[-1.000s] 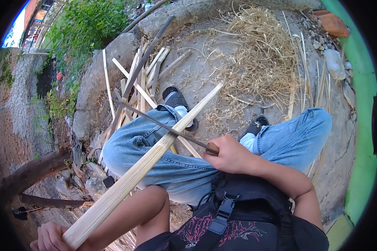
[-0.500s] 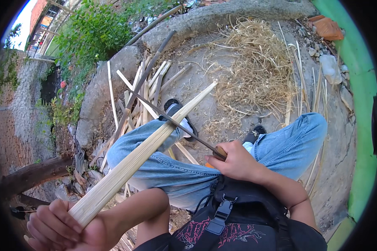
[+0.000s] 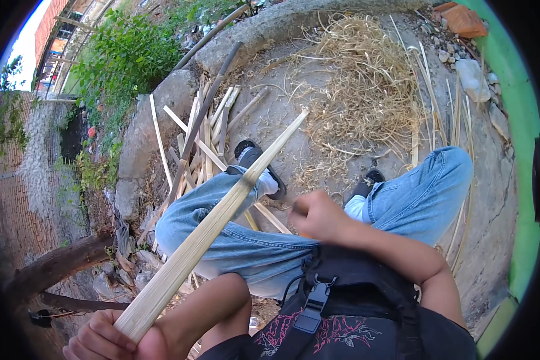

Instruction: The person shaves a long thin strip of wood using a machete, removing material to thin and refine the piece. They hold the wood strip with one hand while drawing the machete blade across it repeatedly.

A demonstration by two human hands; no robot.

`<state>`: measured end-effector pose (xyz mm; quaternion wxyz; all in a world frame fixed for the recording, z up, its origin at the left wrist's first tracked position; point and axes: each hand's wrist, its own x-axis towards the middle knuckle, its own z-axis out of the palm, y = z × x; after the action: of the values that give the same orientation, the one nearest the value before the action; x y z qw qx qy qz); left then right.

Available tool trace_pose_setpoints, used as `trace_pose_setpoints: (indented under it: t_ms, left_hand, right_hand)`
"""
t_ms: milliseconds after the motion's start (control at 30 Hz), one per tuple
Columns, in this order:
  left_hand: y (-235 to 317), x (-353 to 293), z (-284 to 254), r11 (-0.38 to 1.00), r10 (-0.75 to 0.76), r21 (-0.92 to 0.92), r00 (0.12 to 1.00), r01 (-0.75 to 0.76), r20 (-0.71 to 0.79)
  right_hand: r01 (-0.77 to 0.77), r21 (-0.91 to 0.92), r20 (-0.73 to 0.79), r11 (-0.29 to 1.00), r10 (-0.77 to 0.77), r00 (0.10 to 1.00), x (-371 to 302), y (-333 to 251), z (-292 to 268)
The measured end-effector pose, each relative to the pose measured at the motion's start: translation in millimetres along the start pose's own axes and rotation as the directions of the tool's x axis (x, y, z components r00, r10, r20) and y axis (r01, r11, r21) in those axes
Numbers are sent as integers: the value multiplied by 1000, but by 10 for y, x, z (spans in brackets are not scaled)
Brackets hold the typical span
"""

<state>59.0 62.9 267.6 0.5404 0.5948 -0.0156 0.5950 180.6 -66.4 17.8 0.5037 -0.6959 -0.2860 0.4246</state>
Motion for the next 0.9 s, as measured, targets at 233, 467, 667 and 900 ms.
trace_pose_setpoints:
  t_ms: [233, 467, 667, 900]
  left_hand:
    - [58, -24, 17, 999, -21, -41, 1000, 21, 0]
    - [3, -56, -24, 999, 3, -52, 999, -5, -33]
    - [24, -52, -136, 1000, -27, -7, 1000, 26, -7]
    - [10, -48, -141, 1000, -2, -4, 999, 2, -41]
  right_hand:
    - [90, 46, 61, 995, -93, 994, -121, -248, 40]
    - [-55, 5, 44, 998, 55, 998, -3, -124, 29]
    - [-39, -26, -19, 999, 38, 999, 146, -11, 40]
    - [9, -16, -19, 1000, -9, 1000, 115, -19, 84]
